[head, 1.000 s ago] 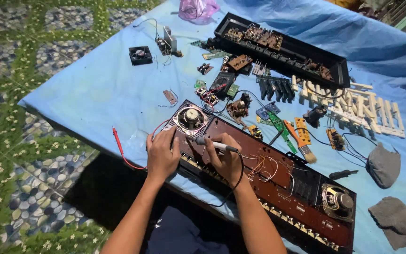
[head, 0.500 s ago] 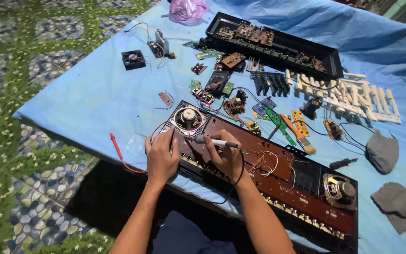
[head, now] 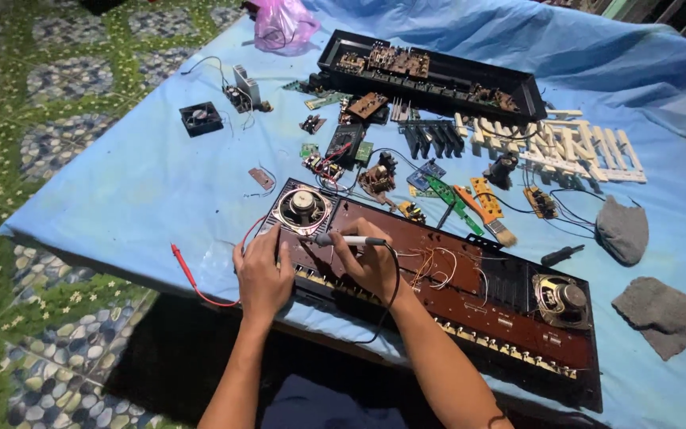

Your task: The person works on a disassembled electronic device, likely a keyboard or stereo component, placed on a blue cloth. They use a soldering iron to work on the circuit board and wires, while also handling a red probe and adjusting components.

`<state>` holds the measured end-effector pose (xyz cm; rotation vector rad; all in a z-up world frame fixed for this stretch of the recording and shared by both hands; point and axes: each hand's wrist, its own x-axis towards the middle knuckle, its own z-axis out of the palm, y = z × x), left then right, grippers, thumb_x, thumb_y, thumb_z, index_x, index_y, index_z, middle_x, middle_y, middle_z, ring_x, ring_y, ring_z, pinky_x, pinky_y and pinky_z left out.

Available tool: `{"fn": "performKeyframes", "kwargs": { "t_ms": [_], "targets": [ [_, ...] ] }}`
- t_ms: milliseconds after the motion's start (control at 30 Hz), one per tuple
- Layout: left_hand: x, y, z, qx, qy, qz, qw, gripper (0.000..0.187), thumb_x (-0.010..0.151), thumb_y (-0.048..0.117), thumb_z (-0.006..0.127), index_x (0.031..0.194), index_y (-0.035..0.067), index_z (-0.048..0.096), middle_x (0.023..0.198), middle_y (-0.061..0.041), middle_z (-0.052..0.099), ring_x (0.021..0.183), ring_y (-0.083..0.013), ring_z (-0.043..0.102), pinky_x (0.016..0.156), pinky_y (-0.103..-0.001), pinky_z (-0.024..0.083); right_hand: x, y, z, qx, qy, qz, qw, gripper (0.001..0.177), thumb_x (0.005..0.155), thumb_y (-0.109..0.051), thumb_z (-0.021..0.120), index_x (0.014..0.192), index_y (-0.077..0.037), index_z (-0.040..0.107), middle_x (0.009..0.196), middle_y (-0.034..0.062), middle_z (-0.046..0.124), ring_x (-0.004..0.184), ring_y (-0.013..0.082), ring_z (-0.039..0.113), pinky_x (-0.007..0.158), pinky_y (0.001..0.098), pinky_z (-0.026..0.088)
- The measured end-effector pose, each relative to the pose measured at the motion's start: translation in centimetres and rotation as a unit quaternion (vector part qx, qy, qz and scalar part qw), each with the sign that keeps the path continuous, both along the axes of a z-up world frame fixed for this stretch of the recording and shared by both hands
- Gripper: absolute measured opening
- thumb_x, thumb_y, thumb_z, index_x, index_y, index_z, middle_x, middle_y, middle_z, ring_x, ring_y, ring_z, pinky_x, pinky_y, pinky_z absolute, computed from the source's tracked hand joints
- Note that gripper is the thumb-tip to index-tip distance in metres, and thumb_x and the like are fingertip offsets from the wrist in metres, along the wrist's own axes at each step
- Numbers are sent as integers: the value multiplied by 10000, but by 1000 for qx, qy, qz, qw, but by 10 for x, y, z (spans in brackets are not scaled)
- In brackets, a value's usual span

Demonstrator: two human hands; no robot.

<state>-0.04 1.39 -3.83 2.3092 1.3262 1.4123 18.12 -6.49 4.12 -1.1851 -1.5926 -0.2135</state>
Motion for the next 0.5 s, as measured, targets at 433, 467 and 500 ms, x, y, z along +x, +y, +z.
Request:
{"fn": "performKeyframes", "kwargs": {
  "t_ms": [433,467,500],
  "targets": [
    [-1,-1,-4,-30,10,3,1000,409,1025,268,546,1384,112,664,1198,-120,739,1194,-288,662,1125,-561,339,-2,0,-1,-3,8,5,1000,230,990,-254,718,842,-113,612,551,85,580,530,307,638,537,330,542],
    [0,-1,-2,-29,11,6,999,410,1023,270,546,1383,113,665,1199,-116,740,1197,-282,662,1129,-556,339,0,2,-2,-1,5,0,1000,225,984,-261,724,850,-116,616,551,85,579,536,316,644,538,336,545],
    [1,0,0,-26,10,4,1000,410,1023,270,546,1383,113,665,1199,-116,740,1197,-282,662,1129,-556,339,1,1,0,2,3,-3,1000,225,984,-261,724,850,-116,616,551,85,579,536,316,644,538,336,545]
  ]
}}
